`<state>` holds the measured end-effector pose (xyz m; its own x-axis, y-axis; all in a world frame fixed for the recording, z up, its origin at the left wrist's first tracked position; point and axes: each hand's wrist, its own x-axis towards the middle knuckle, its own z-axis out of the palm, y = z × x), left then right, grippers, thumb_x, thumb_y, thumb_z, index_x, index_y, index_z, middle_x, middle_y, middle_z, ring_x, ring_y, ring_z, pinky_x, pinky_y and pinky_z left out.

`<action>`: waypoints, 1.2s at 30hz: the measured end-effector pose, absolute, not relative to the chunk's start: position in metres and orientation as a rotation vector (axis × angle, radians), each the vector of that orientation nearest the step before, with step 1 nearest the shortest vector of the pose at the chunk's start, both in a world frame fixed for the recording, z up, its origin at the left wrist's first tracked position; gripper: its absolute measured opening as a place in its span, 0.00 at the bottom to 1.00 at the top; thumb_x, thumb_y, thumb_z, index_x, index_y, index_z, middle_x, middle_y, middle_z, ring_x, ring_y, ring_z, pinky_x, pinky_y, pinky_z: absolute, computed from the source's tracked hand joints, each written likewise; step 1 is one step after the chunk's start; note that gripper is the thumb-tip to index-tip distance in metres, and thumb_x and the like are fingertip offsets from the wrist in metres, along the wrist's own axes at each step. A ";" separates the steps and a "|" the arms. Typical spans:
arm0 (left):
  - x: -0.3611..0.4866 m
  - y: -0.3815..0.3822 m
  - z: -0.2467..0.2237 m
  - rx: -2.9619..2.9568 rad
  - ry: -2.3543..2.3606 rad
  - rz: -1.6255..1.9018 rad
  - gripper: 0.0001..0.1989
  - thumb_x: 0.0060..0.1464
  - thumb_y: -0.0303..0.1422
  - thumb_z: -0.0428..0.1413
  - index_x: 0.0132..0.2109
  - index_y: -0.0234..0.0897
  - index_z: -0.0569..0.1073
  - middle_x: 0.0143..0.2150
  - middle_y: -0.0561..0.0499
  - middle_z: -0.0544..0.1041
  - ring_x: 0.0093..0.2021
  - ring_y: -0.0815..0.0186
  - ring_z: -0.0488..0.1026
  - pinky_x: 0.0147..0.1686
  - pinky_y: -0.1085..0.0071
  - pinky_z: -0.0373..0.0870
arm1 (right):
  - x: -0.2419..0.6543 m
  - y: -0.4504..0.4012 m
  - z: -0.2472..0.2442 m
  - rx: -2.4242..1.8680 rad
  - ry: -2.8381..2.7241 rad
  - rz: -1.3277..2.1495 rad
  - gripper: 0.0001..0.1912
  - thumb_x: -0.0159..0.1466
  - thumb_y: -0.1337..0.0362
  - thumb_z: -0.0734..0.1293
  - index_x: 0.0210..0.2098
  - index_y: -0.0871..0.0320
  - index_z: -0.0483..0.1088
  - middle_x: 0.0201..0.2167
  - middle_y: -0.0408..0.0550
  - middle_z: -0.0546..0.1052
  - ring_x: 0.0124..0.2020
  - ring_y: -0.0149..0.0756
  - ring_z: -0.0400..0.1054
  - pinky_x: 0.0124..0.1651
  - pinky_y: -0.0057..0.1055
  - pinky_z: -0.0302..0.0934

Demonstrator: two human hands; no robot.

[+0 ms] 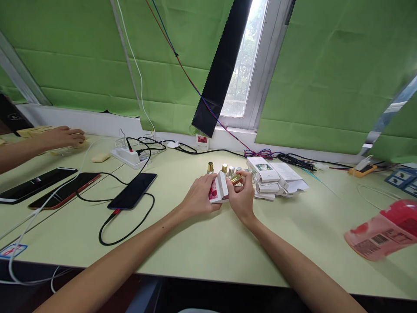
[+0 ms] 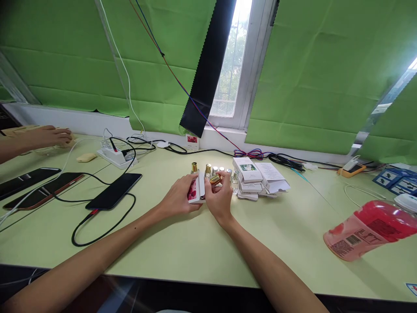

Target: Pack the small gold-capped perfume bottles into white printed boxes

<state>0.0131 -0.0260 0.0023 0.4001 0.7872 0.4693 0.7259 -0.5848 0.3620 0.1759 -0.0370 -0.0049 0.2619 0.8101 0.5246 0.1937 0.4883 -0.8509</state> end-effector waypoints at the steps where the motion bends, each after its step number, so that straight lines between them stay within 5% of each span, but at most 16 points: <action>1: 0.013 -0.026 0.002 2.530 1.384 0.949 0.39 0.41 0.38 0.65 0.61 0.38 0.62 0.52 0.43 0.74 0.49 0.51 0.73 0.48 0.54 0.71 | 0.176 -0.037 -0.005 -1.022 -1.277 0.537 0.18 0.63 0.57 0.69 0.47 0.54 0.61 0.31 0.38 0.71 0.15 0.25 0.64 0.16 0.24 0.57; 12: 0.015 -0.026 0.000 2.499 1.386 0.979 0.39 0.42 0.38 0.64 0.62 0.40 0.61 0.54 0.45 0.74 0.50 0.52 0.72 0.50 0.56 0.69 | 0.175 -0.036 -0.008 -1.042 -1.341 0.670 0.22 0.53 0.69 0.66 0.46 0.54 0.61 0.30 0.38 0.72 0.17 0.25 0.62 0.19 0.23 0.52; 36: 0.016 -0.026 -0.001 2.493 1.392 0.967 0.39 0.42 0.38 0.65 0.62 0.42 0.63 0.56 0.45 0.74 0.52 0.51 0.73 0.52 0.55 0.71 | 0.177 -0.032 -0.004 -1.173 -1.410 0.643 0.15 0.56 0.61 0.67 0.42 0.54 0.60 0.25 0.38 0.73 0.21 0.32 0.65 0.24 0.28 0.55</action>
